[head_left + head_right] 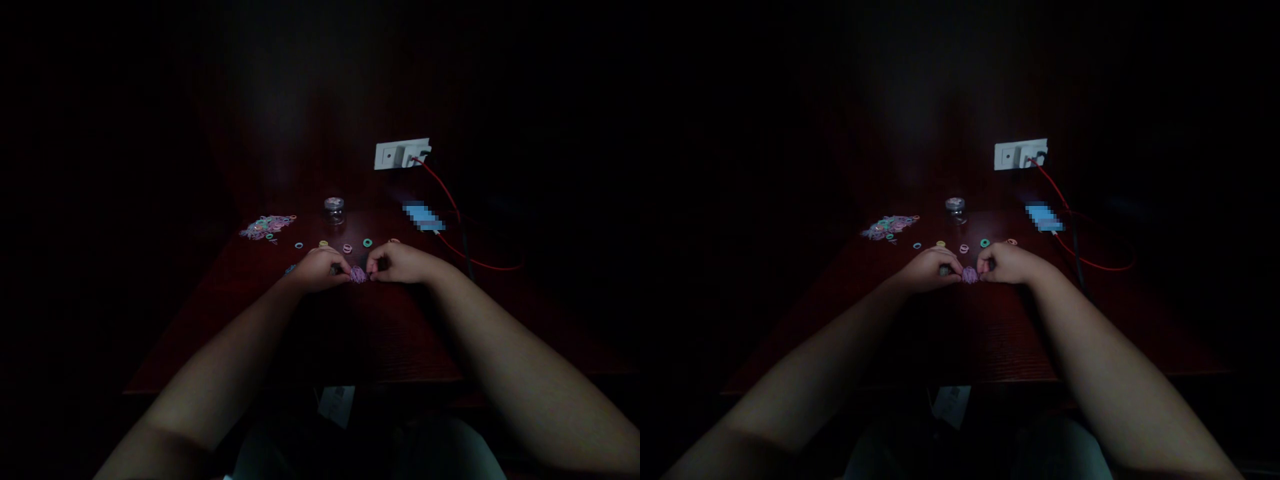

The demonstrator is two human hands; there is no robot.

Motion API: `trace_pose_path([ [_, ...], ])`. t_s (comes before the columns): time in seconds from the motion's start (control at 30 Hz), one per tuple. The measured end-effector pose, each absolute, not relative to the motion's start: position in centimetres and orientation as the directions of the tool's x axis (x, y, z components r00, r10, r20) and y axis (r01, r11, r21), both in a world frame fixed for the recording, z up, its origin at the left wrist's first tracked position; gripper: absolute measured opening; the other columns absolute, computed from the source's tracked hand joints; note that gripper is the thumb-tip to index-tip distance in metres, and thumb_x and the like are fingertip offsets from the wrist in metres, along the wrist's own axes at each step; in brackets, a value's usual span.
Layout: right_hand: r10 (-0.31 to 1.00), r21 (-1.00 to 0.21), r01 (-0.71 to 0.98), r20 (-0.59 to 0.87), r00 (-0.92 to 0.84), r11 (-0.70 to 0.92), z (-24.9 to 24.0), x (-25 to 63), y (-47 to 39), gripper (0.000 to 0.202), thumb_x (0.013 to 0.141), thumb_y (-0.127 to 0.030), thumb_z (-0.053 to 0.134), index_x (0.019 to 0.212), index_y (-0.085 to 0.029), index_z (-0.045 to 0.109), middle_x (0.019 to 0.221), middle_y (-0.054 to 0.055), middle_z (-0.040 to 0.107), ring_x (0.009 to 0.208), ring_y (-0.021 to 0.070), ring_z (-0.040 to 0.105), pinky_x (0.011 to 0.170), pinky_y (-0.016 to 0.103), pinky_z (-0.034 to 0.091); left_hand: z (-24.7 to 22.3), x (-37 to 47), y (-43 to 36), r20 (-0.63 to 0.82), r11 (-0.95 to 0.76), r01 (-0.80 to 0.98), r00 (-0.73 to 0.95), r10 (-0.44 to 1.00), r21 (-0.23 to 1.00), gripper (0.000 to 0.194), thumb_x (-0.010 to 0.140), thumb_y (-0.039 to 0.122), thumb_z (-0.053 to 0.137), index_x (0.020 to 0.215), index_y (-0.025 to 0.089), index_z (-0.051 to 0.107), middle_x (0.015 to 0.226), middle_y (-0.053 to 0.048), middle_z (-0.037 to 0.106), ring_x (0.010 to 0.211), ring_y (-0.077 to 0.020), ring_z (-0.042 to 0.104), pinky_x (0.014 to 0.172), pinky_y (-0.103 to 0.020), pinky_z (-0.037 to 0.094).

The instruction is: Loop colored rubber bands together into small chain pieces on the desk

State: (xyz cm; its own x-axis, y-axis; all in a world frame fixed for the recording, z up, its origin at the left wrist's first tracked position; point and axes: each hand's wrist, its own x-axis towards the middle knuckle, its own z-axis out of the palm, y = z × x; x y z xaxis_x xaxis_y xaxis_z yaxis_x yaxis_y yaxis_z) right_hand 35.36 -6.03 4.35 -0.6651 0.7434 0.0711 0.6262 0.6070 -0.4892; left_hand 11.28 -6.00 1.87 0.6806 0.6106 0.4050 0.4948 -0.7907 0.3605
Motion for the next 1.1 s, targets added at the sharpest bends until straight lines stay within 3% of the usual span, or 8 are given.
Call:
trace_pose_path([
  [0.2, 0.784, -0.490, 0.635, 0.190, -0.591, 0.598, 4.3, 35.9, -5.7, 0.016, 0.071, -0.013, 0.058, 0.080, -0.019, 0.069, 0.077, 0.001, 0.070, 0.068, 0.0136, 0.061, 0.065, 0.024, 0.043, 1.9, 11.3, -6.0, 0.405, -0.789, 0.486, 0.680, 0.611, 0.375, 0.005, 0.075, 0.025, 0.070, 0.080, 0.023, 0.072, 0.087, -0.001, 0.073, 0.089, -0.0164, 0.065, 0.089, -0.032, 0.048],
  [0.43, 0.785, -0.461, 0.665, 0.125, -0.607, 0.588, 3.5, 35.1, -5.7, 0.019, 0.068, -0.011, 0.063, 0.083, -0.021, 0.067, 0.074, -0.002, 0.069, 0.068, 0.0134, 0.061, 0.069, 0.025, 0.042, 2.0, 11.4, -6.1, 0.397, -0.788, 0.487, 0.684, 0.613, 0.377, 0.005, 0.076, 0.024, 0.068, 0.080, 0.024, 0.072, 0.088, -0.001, 0.073, 0.088, -0.0164, 0.066, 0.089, -0.031, 0.048],
  [0.9, 0.756, -0.496, 0.610, 0.159, -0.635, 0.617, 2.9, 34.4, -5.5, 0.017, 0.069, -0.011, 0.060, 0.084, -0.019, 0.064, 0.077, 0.000, 0.067, 0.068, 0.0131, 0.059, 0.064, 0.023, 0.042, 1.9, 12.7, -6.5, 0.381, -0.759, 0.561, 0.657, 0.651, 0.330, 0.008, 0.075, 0.030, 0.071, 0.082, 0.026, 0.073, 0.088, -0.001, 0.071, 0.089, -0.0180, 0.063, 0.087, -0.033, 0.046],
  [1.1, 0.782, -0.455, 0.642, 0.259, -0.567, 0.616, 3.1, 34.4, -5.6, 0.013, 0.072, -0.012, 0.057, 0.080, -0.018, 0.065, 0.080, 0.002, 0.068, 0.071, 0.0144, 0.060, 0.070, 0.025, 0.043, 2.4, 12.3, -6.7, 0.416, -0.763, 0.555, 0.639, 0.646, 0.332, 0.010, 0.079, 0.033, 0.067, 0.080, 0.024, 0.071, 0.085, -0.001, 0.070, 0.087, -0.0182, 0.062, 0.086, -0.033, 0.046],
])
